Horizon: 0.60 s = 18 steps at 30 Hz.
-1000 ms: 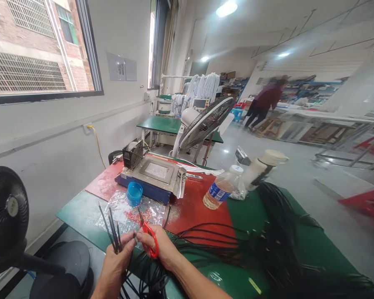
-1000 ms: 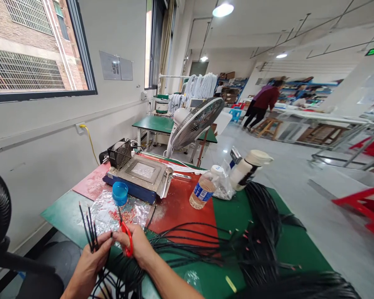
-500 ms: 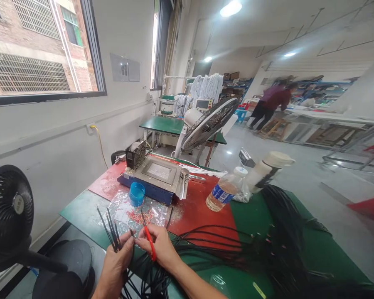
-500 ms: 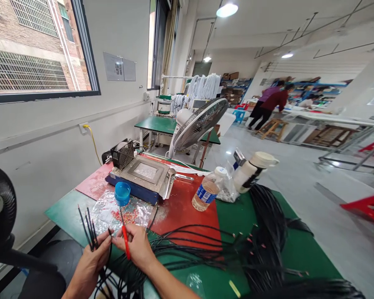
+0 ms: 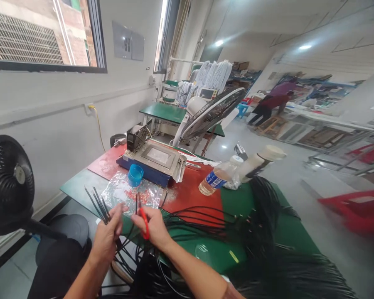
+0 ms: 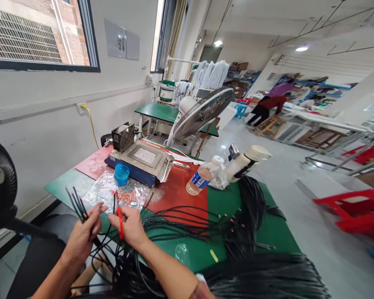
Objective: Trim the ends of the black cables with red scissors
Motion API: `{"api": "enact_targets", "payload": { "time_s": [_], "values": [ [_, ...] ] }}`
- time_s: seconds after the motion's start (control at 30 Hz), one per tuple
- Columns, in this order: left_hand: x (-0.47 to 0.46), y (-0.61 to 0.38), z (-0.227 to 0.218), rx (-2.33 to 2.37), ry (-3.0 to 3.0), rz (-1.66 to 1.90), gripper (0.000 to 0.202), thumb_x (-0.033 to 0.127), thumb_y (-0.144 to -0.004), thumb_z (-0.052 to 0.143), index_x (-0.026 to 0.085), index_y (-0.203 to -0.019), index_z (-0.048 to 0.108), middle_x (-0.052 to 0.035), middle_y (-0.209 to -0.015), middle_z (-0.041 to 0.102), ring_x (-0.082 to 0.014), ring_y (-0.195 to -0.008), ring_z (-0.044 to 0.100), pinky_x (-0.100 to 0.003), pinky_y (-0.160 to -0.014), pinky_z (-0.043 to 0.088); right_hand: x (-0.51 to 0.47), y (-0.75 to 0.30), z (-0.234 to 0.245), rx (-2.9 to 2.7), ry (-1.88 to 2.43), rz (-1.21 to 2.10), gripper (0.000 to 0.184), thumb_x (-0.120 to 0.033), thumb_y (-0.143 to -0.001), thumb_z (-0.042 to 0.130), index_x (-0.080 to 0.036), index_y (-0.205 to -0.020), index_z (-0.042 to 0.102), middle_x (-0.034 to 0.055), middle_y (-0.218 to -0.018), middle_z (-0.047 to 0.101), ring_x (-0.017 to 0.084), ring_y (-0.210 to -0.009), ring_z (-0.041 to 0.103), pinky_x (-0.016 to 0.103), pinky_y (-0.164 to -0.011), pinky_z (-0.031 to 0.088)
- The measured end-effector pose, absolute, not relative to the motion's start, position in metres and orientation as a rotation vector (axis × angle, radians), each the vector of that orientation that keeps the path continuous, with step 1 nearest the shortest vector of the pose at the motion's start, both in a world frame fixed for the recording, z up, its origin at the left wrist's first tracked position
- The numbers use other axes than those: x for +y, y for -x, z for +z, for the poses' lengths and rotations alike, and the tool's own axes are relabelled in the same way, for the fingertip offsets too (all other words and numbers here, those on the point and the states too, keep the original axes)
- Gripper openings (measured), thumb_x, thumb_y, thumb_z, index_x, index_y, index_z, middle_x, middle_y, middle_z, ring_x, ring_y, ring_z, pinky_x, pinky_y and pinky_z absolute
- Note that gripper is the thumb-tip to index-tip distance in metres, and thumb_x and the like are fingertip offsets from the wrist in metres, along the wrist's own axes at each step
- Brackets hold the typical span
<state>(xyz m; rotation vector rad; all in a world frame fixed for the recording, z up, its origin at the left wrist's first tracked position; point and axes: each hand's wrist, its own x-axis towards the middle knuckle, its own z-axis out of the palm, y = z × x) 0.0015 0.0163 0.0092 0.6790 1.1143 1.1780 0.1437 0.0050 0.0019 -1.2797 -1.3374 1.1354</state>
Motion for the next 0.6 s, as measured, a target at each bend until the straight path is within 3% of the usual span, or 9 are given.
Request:
{"api": "enact_targets", "payload": {
  "time_s": [0.13,0.23,0.4,0.47,0.6],
  "values": [
    [0.015,0.021,0.013,1.036,-0.548,1.268,0.041,0.040,-0.065,0.075,0.014,-0.096,0.065,0.0074,-0.055,0.051,0.0002,-0.035,0.024,-0.014,-0.034,0.018,-0.006,-0.183,0.040,-1.047,1.321,1.033,0.035,-0.048,-0.069,0.066,-0.017,-0.063,0.051,-0.0062,-0.047,0.041,0.006,-0.039,0.036,0.020,-0.039,0.028],
    [0.013,0.041,0.012,0.991,-0.455,1.280,0.031,0.037,-0.069,0.074,0.016,-0.089,0.063,0.0108,-0.048,0.043,0.0000,-0.034,0.025,-0.012,-0.033,0.019,-0.021,-0.233,0.065,-0.798,1.317,0.705,0.033,-0.044,-0.065,0.071,-0.016,-0.069,0.054,-0.0052,-0.053,0.046,0.006,-0.040,0.038,0.019,-0.038,0.029],
    [0.006,0.065,0.007,0.933,-0.335,1.254,0.023,0.034,-0.072,0.073,0.016,-0.082,0.062,0.0120,-0.040,0.035,-0.0013,-0.032,0.025,-0.011,-0.031,0.021,-0.060,-0.331,0.074,-0.487,1.421,0.113,0.040,-0.044,-0.050,0.077,-0.017,-0.062,0.051,-0.0051,-0.053,0.045,0.008,-0.043,0.039,0.022,-0.042,0.032],
    [0.004,0.070,0.006,0.913,-0.314,1.247,0.022,0.033,-0.073,0.072,0.015,-0.081,0.062,0.0118,-0.040,0.035,-0.0013,-0.032,0.026,-0.011,-0.030,0.022,-0.077,-0.366,0.069,-0.424,1.678,-0.029,0.041,-0.049,-0.050,0.075,-0.017,-0.065,0.055,-0.0043,-0.051,0.044,0.011,-0.044,0.039,0.026,-0.044,0.032],
    [0.003,0.071,0.003,0.889,-0.273,1.235,0.023,0.032,-0.071,0.073,0.014,-0.082,0.063,0.0112,-0.042,0.036,-0.0013,-0.033,0.027,-0.011,-0.030,0.023,-0.101,-0.399,0.053,-0.545,2.562,0.033,0.031,-0.046,-0.064,0.067,-0.016,-0.065,0.066,0.0054,-0.049,0.052,0.023,-0.052,0.050,0.033,-0.052,0.035]
  ]
}}
